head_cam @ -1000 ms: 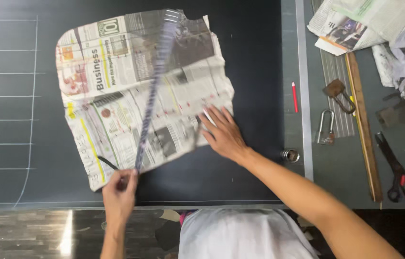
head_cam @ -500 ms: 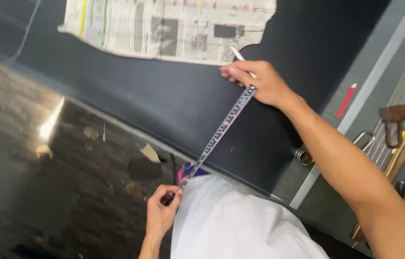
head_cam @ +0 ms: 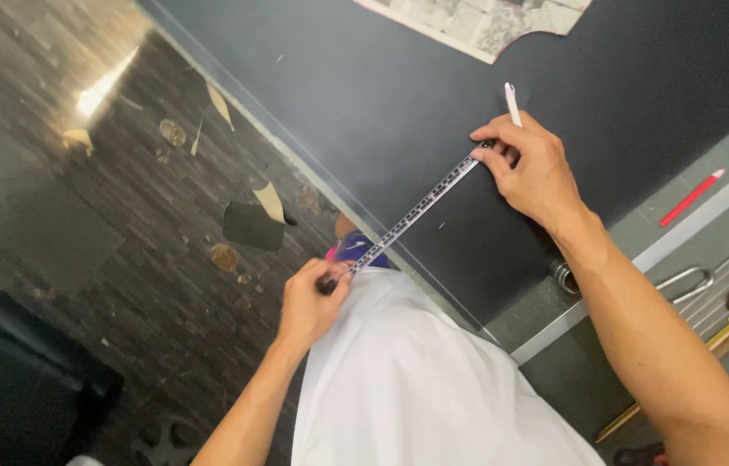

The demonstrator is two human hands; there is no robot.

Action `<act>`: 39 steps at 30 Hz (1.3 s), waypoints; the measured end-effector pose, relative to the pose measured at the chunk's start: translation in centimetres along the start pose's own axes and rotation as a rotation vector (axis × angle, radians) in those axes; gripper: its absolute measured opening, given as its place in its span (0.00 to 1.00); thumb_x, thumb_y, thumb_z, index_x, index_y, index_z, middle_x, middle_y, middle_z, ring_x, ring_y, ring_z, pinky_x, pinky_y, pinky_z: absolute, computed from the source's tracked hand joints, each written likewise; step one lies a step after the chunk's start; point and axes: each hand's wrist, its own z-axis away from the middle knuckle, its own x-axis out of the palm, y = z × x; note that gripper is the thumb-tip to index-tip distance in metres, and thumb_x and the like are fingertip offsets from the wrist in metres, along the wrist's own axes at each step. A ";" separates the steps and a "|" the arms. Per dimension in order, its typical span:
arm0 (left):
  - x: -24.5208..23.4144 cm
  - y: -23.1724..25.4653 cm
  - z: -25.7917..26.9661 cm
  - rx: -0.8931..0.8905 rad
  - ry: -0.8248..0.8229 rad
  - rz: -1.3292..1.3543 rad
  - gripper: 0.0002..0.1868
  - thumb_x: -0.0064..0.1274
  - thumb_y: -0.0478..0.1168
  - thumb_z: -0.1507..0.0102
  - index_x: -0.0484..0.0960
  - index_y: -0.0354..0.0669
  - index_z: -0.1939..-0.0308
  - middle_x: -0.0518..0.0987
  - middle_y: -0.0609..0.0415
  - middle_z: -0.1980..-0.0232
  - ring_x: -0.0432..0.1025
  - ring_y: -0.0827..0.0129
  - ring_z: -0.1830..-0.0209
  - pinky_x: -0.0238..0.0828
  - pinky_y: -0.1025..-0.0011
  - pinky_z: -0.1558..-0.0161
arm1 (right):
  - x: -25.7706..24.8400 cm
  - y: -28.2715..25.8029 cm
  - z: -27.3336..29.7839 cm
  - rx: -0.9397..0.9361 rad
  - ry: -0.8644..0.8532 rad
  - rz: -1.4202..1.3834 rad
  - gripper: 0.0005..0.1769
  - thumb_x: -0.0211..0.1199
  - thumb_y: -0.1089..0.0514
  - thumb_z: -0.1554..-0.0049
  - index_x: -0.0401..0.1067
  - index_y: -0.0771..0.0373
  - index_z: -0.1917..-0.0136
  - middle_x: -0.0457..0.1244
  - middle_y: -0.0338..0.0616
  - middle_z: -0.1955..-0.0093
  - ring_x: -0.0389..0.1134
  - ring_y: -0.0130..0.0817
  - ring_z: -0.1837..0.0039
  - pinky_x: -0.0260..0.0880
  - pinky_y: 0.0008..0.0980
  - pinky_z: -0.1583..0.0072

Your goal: The person measures and marks a large black sheet on a work table using a flexible measuring tape and a white chalk marker. They place a newspaper over part of the sheet, measure and mark it, then remove the newspaper. They continue measuring and marking the black sheet with the tape and a long white straightedge, drawing straight lines across the surface.

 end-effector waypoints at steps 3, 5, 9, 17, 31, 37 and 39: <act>2.5 1.8 -0.6 0.043 0.052 -0.068 0.05 0.62 0.34 0.42 0.85 0.39 0.63 0.80 0.55 0.66 0.74 0.71 0.67 0.72 0.72 0.60 | 1.1 -1.3 1.3 0.021 -0.039 -0.009 0.10 0.71 0.67 0.43 0.77 0.66 0.47 0.66 0.45 0.51 0.66 0.31 0.58 0.68 0.29 0.53; 4.0 3.0 -1.1 0.051 0.081 -0.053 0.04 0.60 0.34 0.42 0.84 0.40 0.63 0.79 0.55 0.66 0.74 0.67 0.67 0.72 0.70 0.61 | 1.8 -2.1 2.2 -0.013 -0.063 -0.011 0.10 0.71 0.67 0.44 0.78 0.66 0.48 0.66 0.46 0.51 0.68 0.31 0.56 0.70 0.29 0.52; 5.6 4.8 -1.4 0.116 0.168 -0.132 0.05 0.62 0.36 0.42 0.83 0.41 0.65 0.79 0.55 0.67 0.75 0.65 0.65 0.71 0.67 0.61 | 2.6 -2.7 2.7 -0.024 -0.035 -0.003 0.11 0.71 0.66 0.43 0.77 0.66 0.46 0.67 0.45 0.49 0.68 0.33 0.55 0.70 0.30 0.50; 5.5 5.0 -1.3 -0.027 0.129 -0.201 0.08 0.63 0.41 0.42 0.81 0.42 0.70 0.79 0.56 0.68 0.75 0.63 0.64 0.70 0.63 0.63 | 1.6 -2.5 3.5 -0.029 -0.067 -0.155 0.28 0.64 0.67 0.40 0.65 0.66 0.27 0.69 0.45 0.45 0.69 0.30 0.47 0.71 0.31 0.43; 6.1 5.2 -1.2 -0.036 0.165 -0.241 0.10 0.65 0.43 0.43 0.82 0.42 0.71 0.79 0.55 0.68 0.76 0.60 0.67 0.70 0.61 0.64 | -0.7 0.2 5.8 0.232 -0.150 -0.357 0.25 0.48 0.44 0.28 0.77 0.64 0.38 0.69 0.39 0.53 0.67 0.22 0.53 0.68 0.22 0.50; 6.1 5.4 -1.2 -0.028 0.163 -0.259 0.10 0.65 0.43 0.43 0.82 0.42 0.72 0.80 0.54 0.66 0.77 0.60 0.65 0.71 0.61 0.63 | -1.0 -0.2 5.9 0.141 -0.141 -0.192 0.10 0.63 0.56 0.35 0.79 0.62 0.44 0.70 0.39 0.51 0.69 0.25 0.49 0.68 0.24 0.47; 6.0 5.5 -1.2 -0.025 0.163 -0.278 0.11 0.65 0.43 0.43 0.82 0.41 0.72 0.80 0.53 0.66 0.77 0.58 0.64 0.71 0.60 0.63 | -0.9 -0.4 5.8 0.132 -0.134 -0.119 0.09 0.65 0.57 0.36 0.80 0.61 0.44 0.70 0.39 0.52 0.69 0.26 0.50 0.67 0.26 0.47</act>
